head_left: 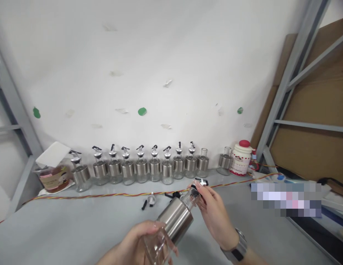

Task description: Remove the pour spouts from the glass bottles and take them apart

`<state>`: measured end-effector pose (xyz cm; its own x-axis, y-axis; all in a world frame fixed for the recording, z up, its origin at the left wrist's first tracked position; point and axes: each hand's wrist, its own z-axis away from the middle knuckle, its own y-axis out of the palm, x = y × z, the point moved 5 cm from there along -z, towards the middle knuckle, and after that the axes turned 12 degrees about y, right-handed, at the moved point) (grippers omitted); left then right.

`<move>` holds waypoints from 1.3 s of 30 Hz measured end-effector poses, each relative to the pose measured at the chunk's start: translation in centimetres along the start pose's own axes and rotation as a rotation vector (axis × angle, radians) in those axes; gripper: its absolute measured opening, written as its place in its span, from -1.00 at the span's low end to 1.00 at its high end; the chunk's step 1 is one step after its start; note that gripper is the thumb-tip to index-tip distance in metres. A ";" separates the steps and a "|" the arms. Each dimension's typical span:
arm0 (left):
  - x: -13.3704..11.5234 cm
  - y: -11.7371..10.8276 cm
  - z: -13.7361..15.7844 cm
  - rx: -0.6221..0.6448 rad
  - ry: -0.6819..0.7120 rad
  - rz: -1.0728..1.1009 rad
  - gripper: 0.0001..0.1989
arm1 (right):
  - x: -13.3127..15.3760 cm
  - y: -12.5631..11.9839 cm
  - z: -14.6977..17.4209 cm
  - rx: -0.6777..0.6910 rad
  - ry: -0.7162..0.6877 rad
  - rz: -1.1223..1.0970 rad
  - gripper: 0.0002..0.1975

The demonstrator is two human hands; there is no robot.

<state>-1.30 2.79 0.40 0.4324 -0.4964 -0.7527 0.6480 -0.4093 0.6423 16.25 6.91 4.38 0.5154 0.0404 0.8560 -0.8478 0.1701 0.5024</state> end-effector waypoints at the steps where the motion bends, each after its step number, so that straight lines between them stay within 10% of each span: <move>1: -0.1 0.1 0.1 -0.012 0.005 -0.032 -0.67 | 0.0 0.0 0.0 0.001 -0.012 0.008 -0.82; 17: 1.6 -2.7 -1.4 -0.056 0.070 -0.216 -0.62 | 0.1 -0.7 -0.3 -0.030 -0.055 0.089 -0.82; 30: 0.1 0.2 -0.4 0.048 0.072 -0.124 -0.76 | 3.3 -3.8 -2.2 -0.250 -0.197 0.109 -0.72; 39: 0.2 -0.1 -0.7 -0.011 0.312 0.024 -0.68 | -3.9 0.7 -0.2 0.272 0.060 0.726 -0.82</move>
<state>-0.92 3.29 0.09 0.6181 -0.2463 -0.7465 0.6411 -0.3915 0.6601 13.71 7.02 1.36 -0.1816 0.1032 0.9779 -0.9724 -0.1669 -0.1629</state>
